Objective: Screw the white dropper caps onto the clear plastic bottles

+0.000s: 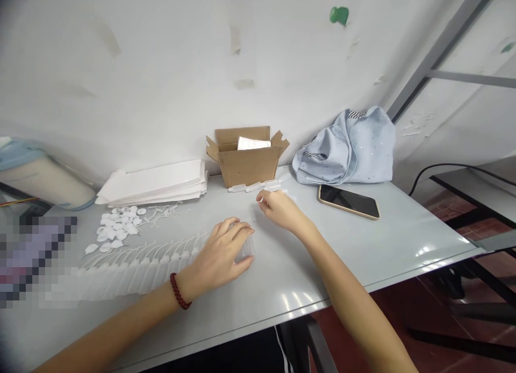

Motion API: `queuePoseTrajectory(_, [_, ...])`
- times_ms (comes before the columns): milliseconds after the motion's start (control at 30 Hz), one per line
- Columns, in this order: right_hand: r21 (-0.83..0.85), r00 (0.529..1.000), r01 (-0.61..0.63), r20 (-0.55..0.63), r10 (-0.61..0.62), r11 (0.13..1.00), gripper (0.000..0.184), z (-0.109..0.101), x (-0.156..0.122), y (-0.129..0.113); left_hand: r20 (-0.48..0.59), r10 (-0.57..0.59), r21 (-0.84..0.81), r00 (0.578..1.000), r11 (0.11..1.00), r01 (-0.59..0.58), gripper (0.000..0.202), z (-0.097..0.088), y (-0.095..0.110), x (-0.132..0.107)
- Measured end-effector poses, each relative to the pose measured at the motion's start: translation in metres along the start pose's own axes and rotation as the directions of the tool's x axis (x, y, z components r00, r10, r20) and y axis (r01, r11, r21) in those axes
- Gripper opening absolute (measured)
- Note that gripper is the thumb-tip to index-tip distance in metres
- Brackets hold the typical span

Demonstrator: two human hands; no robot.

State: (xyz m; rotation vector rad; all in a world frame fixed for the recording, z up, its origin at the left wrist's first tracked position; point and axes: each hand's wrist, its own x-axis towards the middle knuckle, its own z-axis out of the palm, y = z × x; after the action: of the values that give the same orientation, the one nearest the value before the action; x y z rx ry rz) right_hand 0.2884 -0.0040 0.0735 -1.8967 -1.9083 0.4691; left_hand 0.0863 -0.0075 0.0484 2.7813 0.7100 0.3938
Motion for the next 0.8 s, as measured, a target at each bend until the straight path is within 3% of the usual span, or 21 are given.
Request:
queuePoseTrajectory(167, [-0.024, 1.0, 0.005, -0.009, -0.006, 1.0, 0.017, 0.0, 0.0, 0.002, -0.028, 0.03, 0.001, 0.999, 1.0, -0.03, 0.039, -0.004, 0.0, -0.005])
queuePoseTrajectory(333, [-0.059, 0.999, -0.019, -0.031, 0.018, 0.998, 0.019, -0.002, 0.002, 0.008, -0.112, -0.003, 0.011, 0.994, 1.0, 0.004, 0.039, -0.024, -0.012, -0.016])
queuePoseTrajectory(467, [-0.111, 0.995, -0.079, -0.072, 0.071, 0.991, 0.021, -0.008, 0.003, 0.014, -0.251, -0.193, 0.012, 0.949, 0.979, 0.202, 0.031, -0.054, -0.058, -0.032])
queuePoseTrajectory(633, [-0.186, 0.987, -0.118, -0.13, 0.094, 0.975, 0.023, -0.013, 0.005, 0.025, -0.297, -0.482, 0.072, 0.824, 0.849, 0.523, 0.024, -0.086, -0.135, -0.066])
queuePoseTrajectory(733, [-0.25, 0.984, -0.132, -0.148, 0.097, 0.959, 0.023, -0.014, 0.006, 0.035, -0.288, -0.538, 0.042, 0.792, 0.819, 0.572, 0.024, -0.089, -0.157, -0.081])
queuePoseTrajectory(800, [-0.275, 0.985, -0.144, -0.131, 0.112, 0.95, 0.025, -0.015, 0.007, 0.041, -0.275, -0.536, 0.03, 0.798, 0.825, 0.564, 0.025, -0.086, -0.16, -0.086])
